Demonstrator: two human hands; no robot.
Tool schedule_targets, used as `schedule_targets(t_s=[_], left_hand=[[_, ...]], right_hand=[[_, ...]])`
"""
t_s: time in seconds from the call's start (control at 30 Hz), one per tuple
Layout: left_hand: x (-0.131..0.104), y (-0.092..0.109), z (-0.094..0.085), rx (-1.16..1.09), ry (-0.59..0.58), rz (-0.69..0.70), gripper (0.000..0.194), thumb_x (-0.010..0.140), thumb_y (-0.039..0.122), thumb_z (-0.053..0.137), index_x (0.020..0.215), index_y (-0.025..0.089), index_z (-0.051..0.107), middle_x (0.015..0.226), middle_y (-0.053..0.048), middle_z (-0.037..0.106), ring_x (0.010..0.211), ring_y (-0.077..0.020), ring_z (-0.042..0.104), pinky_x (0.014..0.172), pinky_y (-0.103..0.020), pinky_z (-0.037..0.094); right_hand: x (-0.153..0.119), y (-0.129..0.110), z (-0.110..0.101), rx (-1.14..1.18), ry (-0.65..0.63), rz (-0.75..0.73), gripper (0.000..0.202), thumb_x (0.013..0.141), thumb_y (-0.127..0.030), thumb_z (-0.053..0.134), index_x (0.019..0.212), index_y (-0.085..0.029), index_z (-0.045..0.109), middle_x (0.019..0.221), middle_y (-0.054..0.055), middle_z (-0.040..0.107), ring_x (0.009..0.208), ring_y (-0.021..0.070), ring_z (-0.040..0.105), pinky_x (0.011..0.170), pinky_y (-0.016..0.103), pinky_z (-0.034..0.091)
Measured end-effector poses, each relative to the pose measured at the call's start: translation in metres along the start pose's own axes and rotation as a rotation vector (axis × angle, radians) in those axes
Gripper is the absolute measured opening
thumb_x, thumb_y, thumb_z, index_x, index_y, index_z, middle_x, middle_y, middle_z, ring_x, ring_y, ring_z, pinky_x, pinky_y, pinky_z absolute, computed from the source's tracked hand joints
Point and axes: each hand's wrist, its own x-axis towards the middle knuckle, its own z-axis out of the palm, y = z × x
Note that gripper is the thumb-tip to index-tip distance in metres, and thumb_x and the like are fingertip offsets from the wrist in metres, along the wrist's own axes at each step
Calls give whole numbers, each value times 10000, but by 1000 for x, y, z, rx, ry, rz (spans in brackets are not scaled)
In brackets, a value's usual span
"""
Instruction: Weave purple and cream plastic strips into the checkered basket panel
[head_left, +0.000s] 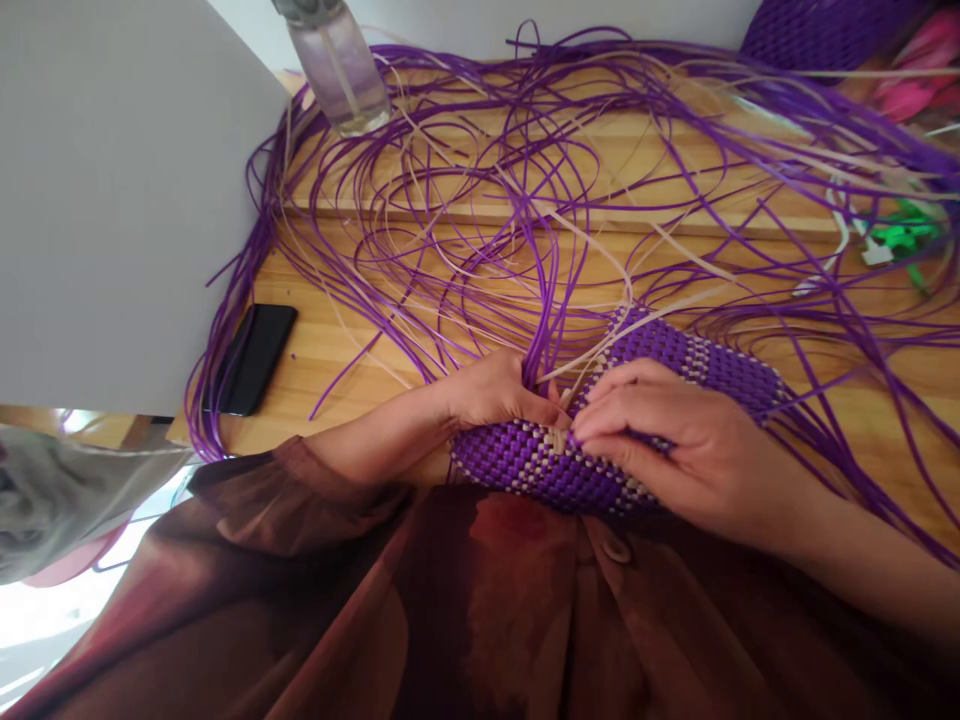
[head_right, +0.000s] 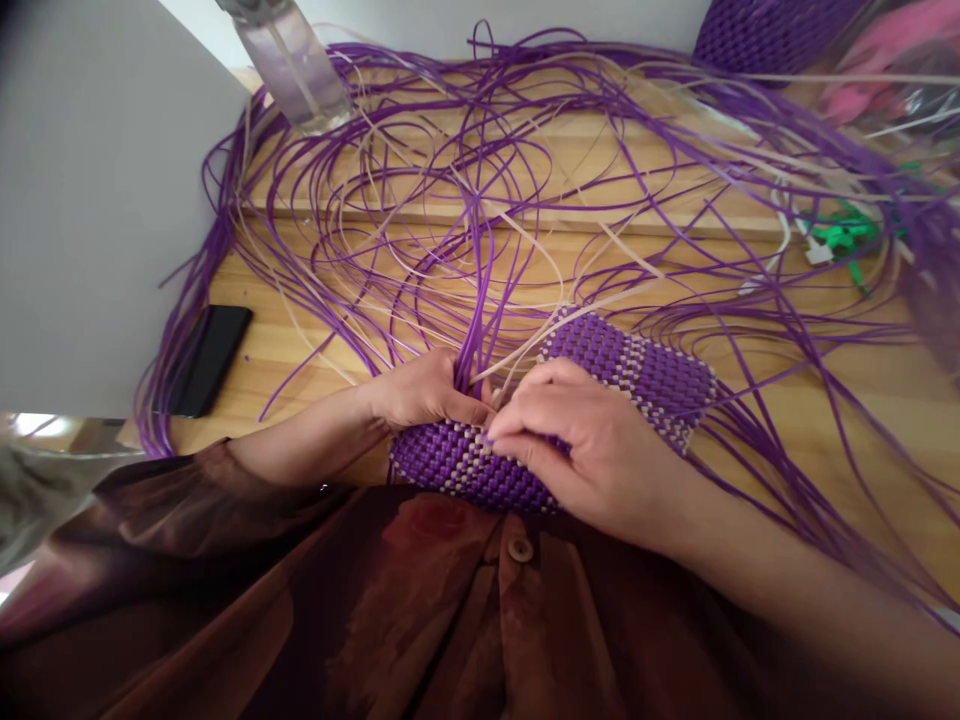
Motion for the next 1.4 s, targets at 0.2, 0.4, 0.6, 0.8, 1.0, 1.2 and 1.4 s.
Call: schedule_targets(t_s=[0.2, 0.4, 0.6, 0.8, 1.0, 1.2, 1.4], left_hand=[[-6, 11, 2, 78, -10, 50, 185, 679, 288, 783, 716, 135, 685, 663, 14, 641, 621, -103, 551, 630, -232, 426], [-6, 9, 1, 89, -5, 5, 203, 687, 319, 788, 734, 138, 711, 641, 13, 643, 577, -98, 538, 584, -228, 413], [-9, 14, 3, 132, -12, 40, 161, 724, 280, 752, 739, 124, 713, 693, -9, 672, 653, -126, 592, 649, -241, 447], [-10, 15, 2, 189, -6, 64, 163, 731, 288, 745, 734, 132, 702, 692, 1, 659, 662, -128, 591, 645, -238, 441], [-7, 8, 1, 179, 40, 62, 216, 695, 318, 773, 748, 134, 672, 673, 30, 588, 609, -97, 509, 598, -229, 401], [-1, 2, 0, 79, 11, 73, 227, 660, 283, 772, 799, 129, 680, 725, 25, 608, 664, -115, 554, 669, -244, 451], [0, 4, 2, 48, 43, 82, 127, 638, 192, 720, 715, 133, 638, 678, 45, 571, 642, -100, 529, 658, -230, 447]], right_hand=[[5, 12, 6, -139, 230, 276, 108, 913, -281, 640, 911, -270, 747, 894, -13, 749, 829, 170, 673, 791, 323, 495], [-2, 13, 8, -102, 161, 218, 101, 897, -285, 648, 883, -263, 746, 872, -2, 740, 858, 183, 665, 808, 332, 497], [4, 14, 8, -41, 134, 283, 193, 888, -234, 635, 1055, -270, 724, 999, -24, 764, 920, 167, 705, 889, 325, 505], [16, 17, 4, -94, 47, 286, 241, 874, -224, 613, 1053, -293, 759, 961, -39, 776, 882, 170, 715, 813, 303, 524], [22, 13, 4, -60, 8, 226, 206, 884, -216, 616, 1049, -251, 734, 904, -50, 770, 875, 137, 709, 833, 263, 504], [22, 16, 10, -101, 46, 154, 154, 905, -270, 639, 1029, -231, 722, 933, -28, 762, 909, 145, 691, 855, 270, 488], [26, 10, 17, -386, 136, 0, 159, 893, -187, 563, 848, -184, 715, 895, 58, 705, 906, 218, 608, 889, 376, 445]])
